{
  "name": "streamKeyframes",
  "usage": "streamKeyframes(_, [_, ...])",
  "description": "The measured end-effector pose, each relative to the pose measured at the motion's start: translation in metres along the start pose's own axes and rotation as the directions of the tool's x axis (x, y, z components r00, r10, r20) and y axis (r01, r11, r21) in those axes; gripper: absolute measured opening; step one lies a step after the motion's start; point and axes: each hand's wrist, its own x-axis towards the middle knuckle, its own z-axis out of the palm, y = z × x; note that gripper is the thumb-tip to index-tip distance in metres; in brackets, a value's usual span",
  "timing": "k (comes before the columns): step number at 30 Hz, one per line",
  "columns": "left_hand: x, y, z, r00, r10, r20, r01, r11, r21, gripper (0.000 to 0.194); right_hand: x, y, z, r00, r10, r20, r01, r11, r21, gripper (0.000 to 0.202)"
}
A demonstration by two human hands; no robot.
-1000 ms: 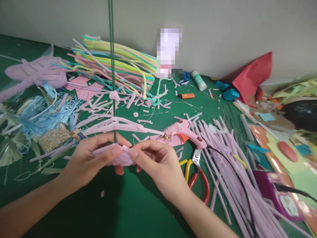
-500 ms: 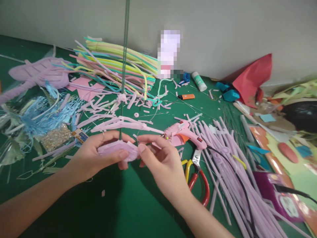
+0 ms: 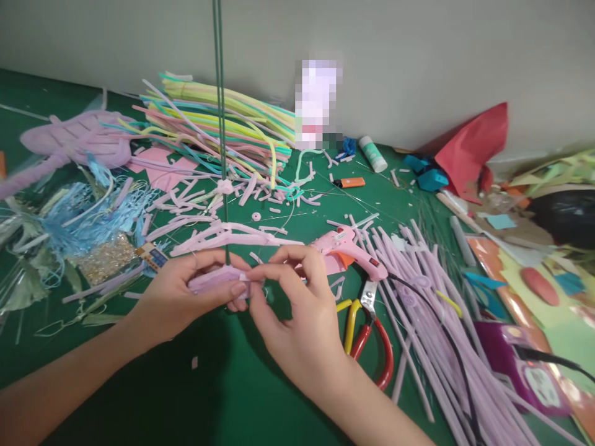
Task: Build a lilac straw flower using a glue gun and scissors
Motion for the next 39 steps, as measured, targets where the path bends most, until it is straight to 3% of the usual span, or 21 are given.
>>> streamKeyframes(2, [0.0001,0.0009,0.0003,1.000,-0.002,-0.005,0.002,1.000,-0.009,0.014,0.0000,0.0003,-0.0014,1.000,-0.008,0.021,0.008,1.000,0.015,0.014])
streamKeyframes(6, [0.0009,0.0017,-0.0007,0.999,0.017,-0.046,-0.018,0.999,-0.027,0.017,-0.0013,0.0020,-0.0035,0.983,-0.184,0.025,0.186,0.979,-0.081,0.022])
streamKeyframes(8, [0.0012,0.0014,-0.0018,0.997,0.037,-0.070,-0.038,0.999,-0.017,0.016,-0.0013,0.0018,-0.0042,0.978,-0.205,0.026,0.207,0.975,-0.081,0.026])
streamKeyframes(9, [0.0011,0.0012,-0.0022,0.996,0.046,-0.078,-0.047,0.999,-0.005,0.015,-0.0008,0.0013,-0.0046,0.988,-0.151,0.015,0.151,0.988,-0.038,0.027])
streamKeyframes(11, [0.0006,0.0009,-0.0027,0.994,0.058,-0.088,-0.057,0.998,0.019,0.013,0.0012,0.0001,-0.0053,0.996,0.085,-0.007,-0.084,0.989,0.122,0.023])
streamKeyframes(14, [-0.0007,0.0010,-0.0018,0.995,0.065,-0.072,-0.063,0.998,0.024,0.008,0.0054,-0.0011,-0.0059,0.908,0.405,0.108,-0.416,0.841,0.345,0.013])
streamKeyframes(17, [-0.0015,0.0018,0.0000,0.997,0.054,-0.051,-0.055,0.998,-0.016,0.004,0.0067,-0.0007,-0.0045,0.861,0.445,0.245,-0.508,0.755,0.414,0.018])
streamKeyframes(23, [-0.0012,0.0030,0.0007,0.999,0.039,-0.007,-0.040,0.995,-0.091,0.002,0.0003,0.0005,0.0004,0.919,0.355,0.171,-0.394,0.838,0.377,0.010])
streamKeyframes(28, [-0.0018,0.0050,0.0002,1.000,0.014,0.012,-0.012,0.994,-0.104,0.005,-0.0013,-0.0005,-0.0002,0.986,0.151,0.067,-0.163,0.957,0.239,0.009])
streamKeyframes(31, [-0.0025,0.0061,0.0008,1.000,0.015,0.016,-0.013,0.994,-0.105,0.008,-0.0007,-0.0007,-0.0016,0.998,0.055,0.038,-0.062,0.979,0.193,0.010])
streamKeyframes(39, [-0.0019,0.0028,0.0008,0.999,0.002,0.034,0.002,0.995,-0.102,0.011,-0.0011,0.0020,-0.0011,0.989,0.130,0.076,-0.146,0.954,0.262,0.006])
